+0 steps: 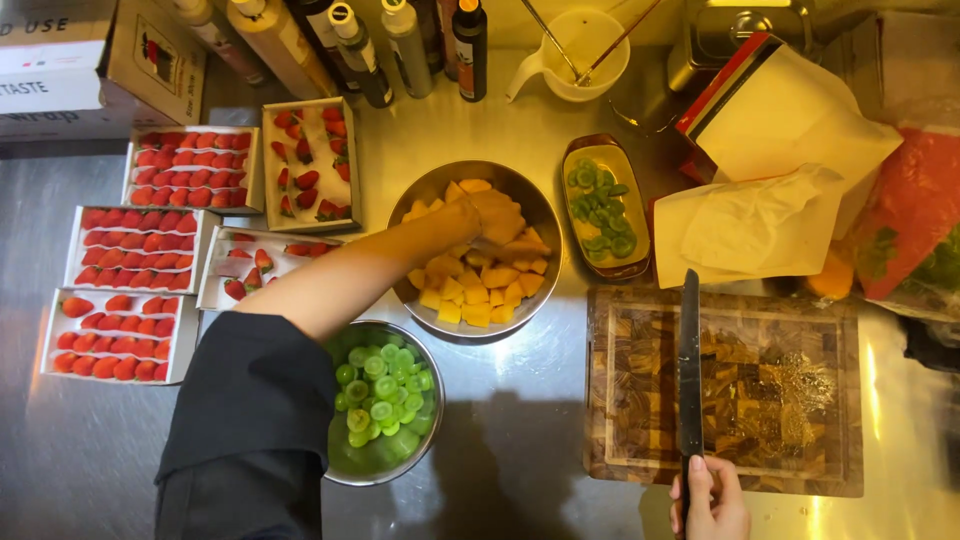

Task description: Slicing mangoes on a cutting board, transferring them to a bowl, and washing hands in a kitchen workspace.

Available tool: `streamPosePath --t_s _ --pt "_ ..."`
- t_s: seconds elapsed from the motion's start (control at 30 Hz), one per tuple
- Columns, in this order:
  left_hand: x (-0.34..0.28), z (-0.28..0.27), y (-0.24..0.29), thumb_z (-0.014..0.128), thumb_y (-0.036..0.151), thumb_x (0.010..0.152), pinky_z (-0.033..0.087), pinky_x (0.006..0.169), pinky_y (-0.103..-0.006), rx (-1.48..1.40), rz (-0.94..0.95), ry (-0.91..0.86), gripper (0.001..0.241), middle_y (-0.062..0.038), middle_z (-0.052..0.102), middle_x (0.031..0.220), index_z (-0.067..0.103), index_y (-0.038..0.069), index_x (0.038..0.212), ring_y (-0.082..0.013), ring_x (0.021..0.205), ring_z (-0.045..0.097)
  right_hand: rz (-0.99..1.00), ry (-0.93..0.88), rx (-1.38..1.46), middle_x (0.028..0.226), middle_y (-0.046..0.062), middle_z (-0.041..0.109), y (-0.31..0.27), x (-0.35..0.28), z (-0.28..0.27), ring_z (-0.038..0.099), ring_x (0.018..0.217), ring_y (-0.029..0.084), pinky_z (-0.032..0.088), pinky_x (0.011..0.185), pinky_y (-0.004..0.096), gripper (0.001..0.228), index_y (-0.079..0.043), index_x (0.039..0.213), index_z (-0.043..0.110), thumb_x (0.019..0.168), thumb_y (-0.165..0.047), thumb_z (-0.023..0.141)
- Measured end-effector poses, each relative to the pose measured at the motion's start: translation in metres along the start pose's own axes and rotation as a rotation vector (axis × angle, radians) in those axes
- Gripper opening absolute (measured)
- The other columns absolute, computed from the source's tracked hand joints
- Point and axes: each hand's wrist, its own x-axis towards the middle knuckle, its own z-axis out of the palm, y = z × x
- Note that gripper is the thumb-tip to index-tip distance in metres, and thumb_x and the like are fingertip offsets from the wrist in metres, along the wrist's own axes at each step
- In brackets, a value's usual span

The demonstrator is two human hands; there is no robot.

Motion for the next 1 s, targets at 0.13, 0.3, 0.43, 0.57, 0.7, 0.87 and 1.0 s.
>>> streamPosePath --t_s 0.13,0.3,0.43,0.57,0.7,0.87,1.0 --pt "-0.001 0.006 -0.002 0.058 0.039 0.093 0.055 0.086 -0.0443 -0.082 -0.067 0.003 0.039 -0.016 0.072 0.106 0.072 0.004 0.102 -0.0338 0.100 0.066 0.010 0.035 0.032 0.060 0.014 0.055 0.025 -0.006 0.006 0.043 0.034 0.018 0.031 0.032 0.035 0.026 0.003 0.108 0.054 0.105 -0.023 0.052" --pt "0.000 0.013 0.005 0.062 0.037 0.091 0.055 0.086 -0.0431 -0.184 -0.140 0.010 0.038 -0.015 0.071 0.108 0.071 0.003 0.105 -0.0326 0.101 0.066 -0.155 -0.066 0.154 0.071 0.003 0.056 -0.006 -0.041 0.075 0.048 0.044 0.012 0.036 0.038 0.030 0.040 -0.009 0.116 0.053 0.083 -0.010 0.075" --pt "-0.012 0.014 0.010 0.065 0.036 0.089 0.055 0.087 -0.0422 -0.259 -0.212 0.023 0.038 -0.015 0.071 0.109 0.069 0.003 0.108 -0.0316 0.102 0.066 -0.124 -0.287 0.259 0.089 0.012 0.074 -0.106 -0.047 0.156 0.074 0.067 0.019 0.061 0.056 0.031 0.030 -0.001 0.117 0.046 0.096 -0.015 0.063" --pt "-0.032 0.015 -0.003 0.068 0.035 0.086 0.055 0.088 -0.0412 -0.328 -0.289 0.039 0.039 -0.014 0.071 0.110 0.068 0.003 0.110 -0.0306 0.103 0.066 -0.156 -0.305 0.379 0.098 0.014 0.069 -0.134 -0.042 0.200 0.076 0.078 0.022 0.066 0.056 0.037 0.032 0.001 0.118 0.044 0.095 -0.014 0.061" --pt "-0.085 0.066 -0.065 0.071 0.033 0.084 0.055 0.089 -0.0403 -0.410 -0.360 0.059 0.041 -0.013 0.070 0.112 0.067 0.003 0.112 -0.0296 0.104 0.066 -0.300 -0.240 0.391 0.097 0.015 0.064 -0.109 -0.015 0.218 0.069 0.078 0.018 0.069 0.058 0.037 0.031 0.001 0.118 0.045 0.099 -0.015 0.064" --pt "-0.097 0.100 -0.057 0.074 0.032 0.081 0.055 0.089 -0.0391 -0.537 -0.461 0.084 0.045 -0.013 0.070 0.114 0.065 0.003 0.115 -0.0284 0.106 0.066 -0.304 -0.191 0.262 0.097 0.015 0.068 -0.122 -0.015 0.209 0.072 0.077 0.018 0.066 0.058 0.037 0.032 0.000 0.117 0.044 0.098 -0.018 0.064" --pt "-0.108 0.114 -0.047 0.077 0.031 0.079 0.055 0.090 -0.0381 -0.631 -0.551 0.100 0.049 -0.012 0.070 0.115 0.064 0.003 0.117 -0.0274 0.107 0.065 -0.286 -0.175 0.249 0.101 0.014 0.067 -0.127 -0.018 0.206 0.072 0.080 0.018 0.064 0.060 0.038 0.033 -0.001 0.119 0.044 0.099 -0.019 0.063"
